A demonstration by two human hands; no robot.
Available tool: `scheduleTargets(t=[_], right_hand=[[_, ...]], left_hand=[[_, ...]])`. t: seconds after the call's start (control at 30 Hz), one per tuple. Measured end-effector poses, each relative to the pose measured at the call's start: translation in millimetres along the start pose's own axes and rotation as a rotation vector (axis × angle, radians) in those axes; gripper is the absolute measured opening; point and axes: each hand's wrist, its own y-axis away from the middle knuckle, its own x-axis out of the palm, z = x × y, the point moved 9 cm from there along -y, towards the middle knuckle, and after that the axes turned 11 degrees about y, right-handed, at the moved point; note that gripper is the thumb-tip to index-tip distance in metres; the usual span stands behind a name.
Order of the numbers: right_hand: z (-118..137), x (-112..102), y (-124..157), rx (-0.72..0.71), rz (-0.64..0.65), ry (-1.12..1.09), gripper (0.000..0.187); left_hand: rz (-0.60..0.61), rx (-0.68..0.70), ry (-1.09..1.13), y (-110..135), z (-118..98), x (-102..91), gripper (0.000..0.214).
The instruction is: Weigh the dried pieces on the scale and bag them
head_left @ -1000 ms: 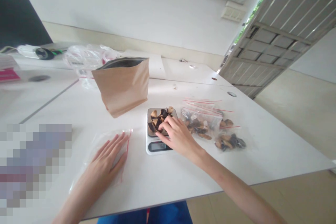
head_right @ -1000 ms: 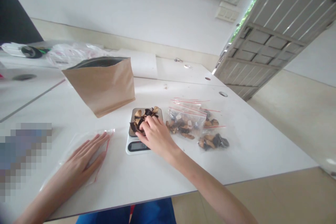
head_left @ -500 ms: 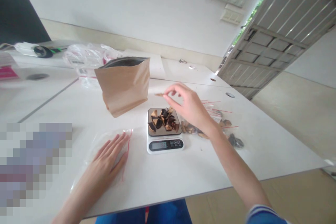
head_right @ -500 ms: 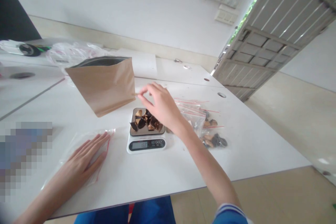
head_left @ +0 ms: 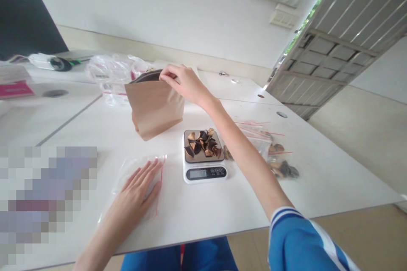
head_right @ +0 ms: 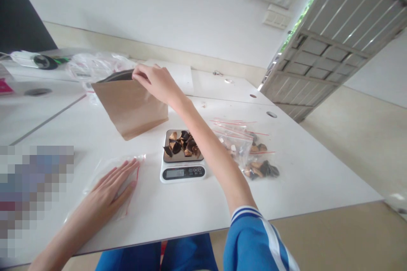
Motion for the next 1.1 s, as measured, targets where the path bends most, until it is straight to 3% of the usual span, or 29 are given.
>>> scheduleTargets(t=[0.1, 0.2, 0.33, 0.43, 0.53, 0.67, 0.83, 0.97, 1.1], right_hand=[[-3.0, -3.4, 3.7, -0.007, -0.009, -0.015, 0.021], [0.6, -22.0, 15.2, -0.009, -0.151, 0.001, 0.024], [16.8, -34.9, 52.2, 0.012, -0.302, -0.078, 0.023], [36.3, -16.6, 85.5, -0.024, -0.205, -0.147, 0.022], [40.3, 8.5, 120.2, -0.004, -0.058, -0.112, 0.022], [0.7, 16.8, 170.3, 0.221, -0.032, 0.061, 0.023], [-59.6, -5.2, 244.4, 0.485, -0.112, 0.373, 0.033], [-92.5, 5.5, 288.2, 0.499, 0.103, 0.450, 0.039], [-106.2, 7.7, 296.3, 0.477, 0.188, 0.434, 0.040]], left_hand=[[0.001, -0.001, 0.022, 1.0, 1.1, 1.1, 0.054], [0.001, -0.012, 0.049, 1.8, 2.8, 0.8, 0.053], [-0.013, -0.019, 0.089, 0.9, 1.8, -5.0, 0.055], [-0.038, -0.047, 0.143, -0.6, 1.6, -12.2, 0.055], [-0.068, -0.085, 0.198, -1.1, 3.1, -19.1, 0.054], [-0.084, -0.106, 0.232, -0.9, 4.2, -23.8, 0.053], [-0.111, -0.109, 0.229, -1.1, 4.7, -26.3, 0.054], [-0.148, -0.146, 0.284, -0.2, 8.4, -28.6, 0.052], [-0.173, -0.238, 0.375, 0.2, 12.9, -34.7, 0.052]])
